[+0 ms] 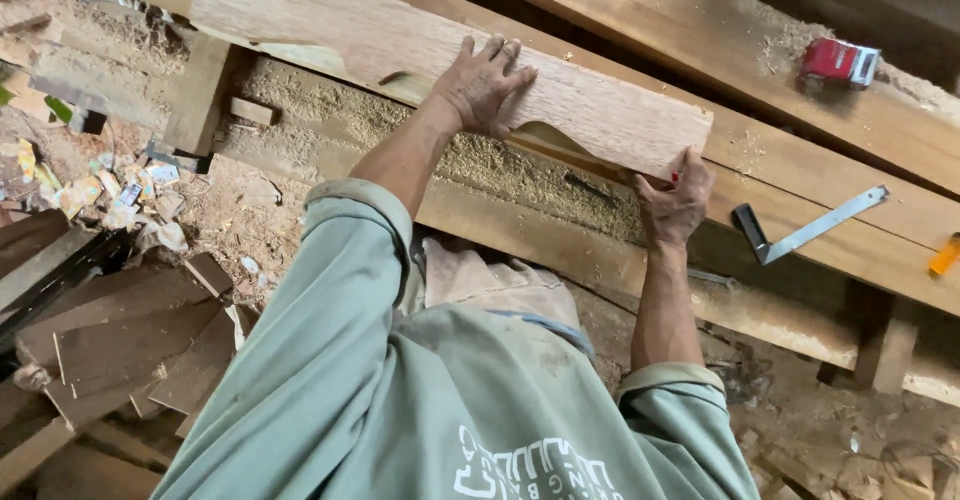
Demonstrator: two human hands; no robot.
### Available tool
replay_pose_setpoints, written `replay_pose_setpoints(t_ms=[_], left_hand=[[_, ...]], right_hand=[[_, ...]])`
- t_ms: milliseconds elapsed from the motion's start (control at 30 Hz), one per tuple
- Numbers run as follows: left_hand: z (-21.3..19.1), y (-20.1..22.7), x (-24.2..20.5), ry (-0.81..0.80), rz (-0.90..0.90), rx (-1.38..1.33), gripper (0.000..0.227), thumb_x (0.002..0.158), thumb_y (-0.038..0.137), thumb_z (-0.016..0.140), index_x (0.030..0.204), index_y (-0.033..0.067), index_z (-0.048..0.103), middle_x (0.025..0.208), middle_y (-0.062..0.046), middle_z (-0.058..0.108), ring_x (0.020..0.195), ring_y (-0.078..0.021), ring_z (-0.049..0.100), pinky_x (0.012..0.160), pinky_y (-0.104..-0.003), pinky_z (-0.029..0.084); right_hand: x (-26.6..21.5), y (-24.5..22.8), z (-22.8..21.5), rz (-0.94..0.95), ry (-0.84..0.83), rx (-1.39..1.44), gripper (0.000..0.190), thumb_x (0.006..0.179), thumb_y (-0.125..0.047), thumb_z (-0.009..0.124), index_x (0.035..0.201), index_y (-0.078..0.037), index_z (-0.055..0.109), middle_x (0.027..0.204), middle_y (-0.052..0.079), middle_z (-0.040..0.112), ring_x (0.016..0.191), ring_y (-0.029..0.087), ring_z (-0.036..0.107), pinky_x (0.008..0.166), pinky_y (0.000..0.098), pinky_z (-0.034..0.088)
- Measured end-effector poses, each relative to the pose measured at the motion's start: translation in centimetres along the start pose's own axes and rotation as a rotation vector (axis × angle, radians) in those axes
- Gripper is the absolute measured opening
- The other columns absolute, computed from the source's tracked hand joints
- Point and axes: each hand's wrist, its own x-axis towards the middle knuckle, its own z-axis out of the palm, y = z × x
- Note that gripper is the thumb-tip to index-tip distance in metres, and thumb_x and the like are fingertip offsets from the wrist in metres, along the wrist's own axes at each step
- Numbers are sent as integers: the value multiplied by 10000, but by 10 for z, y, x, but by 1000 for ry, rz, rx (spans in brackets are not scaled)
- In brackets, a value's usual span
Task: Marking cut lines on a wooden board using a template and a pencil in a workshop environment.
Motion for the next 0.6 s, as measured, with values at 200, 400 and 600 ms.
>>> replay_pose_setpoints(t_ms=[200,400,600], left_hand=[[-12,8,1,-169,-90,-18,1051,823,743,695,1628,213,276,1631,-303,203,1497,-463,223,1147,-716,221],[-34,15,1,-321,-154,-87,1025,842,514,781,1639,240,198,1673,-258,91,1540,-418,94,1197,-681,135],[14,5,3,-121,-149,19,1074,643,438,939,1556,299,390,1597,-206,329,1495,-424,324,1105,-715,352]], right_hand=[[2,-3,-14,31,-153,63,774,819,-413,985,1281,-96,451,1011,85,493,914,236,465,710,355,516],[-10,-17,-30,257,-171,174,937,881,-456,892,1489,-22,326,1220,181,490,1014,275,520,788,428,567],[-89,-64,-50,544,-84,293,773,861,-322,853,1491,-95,466,1204,208,549,1043,443,648,844,511,551]])
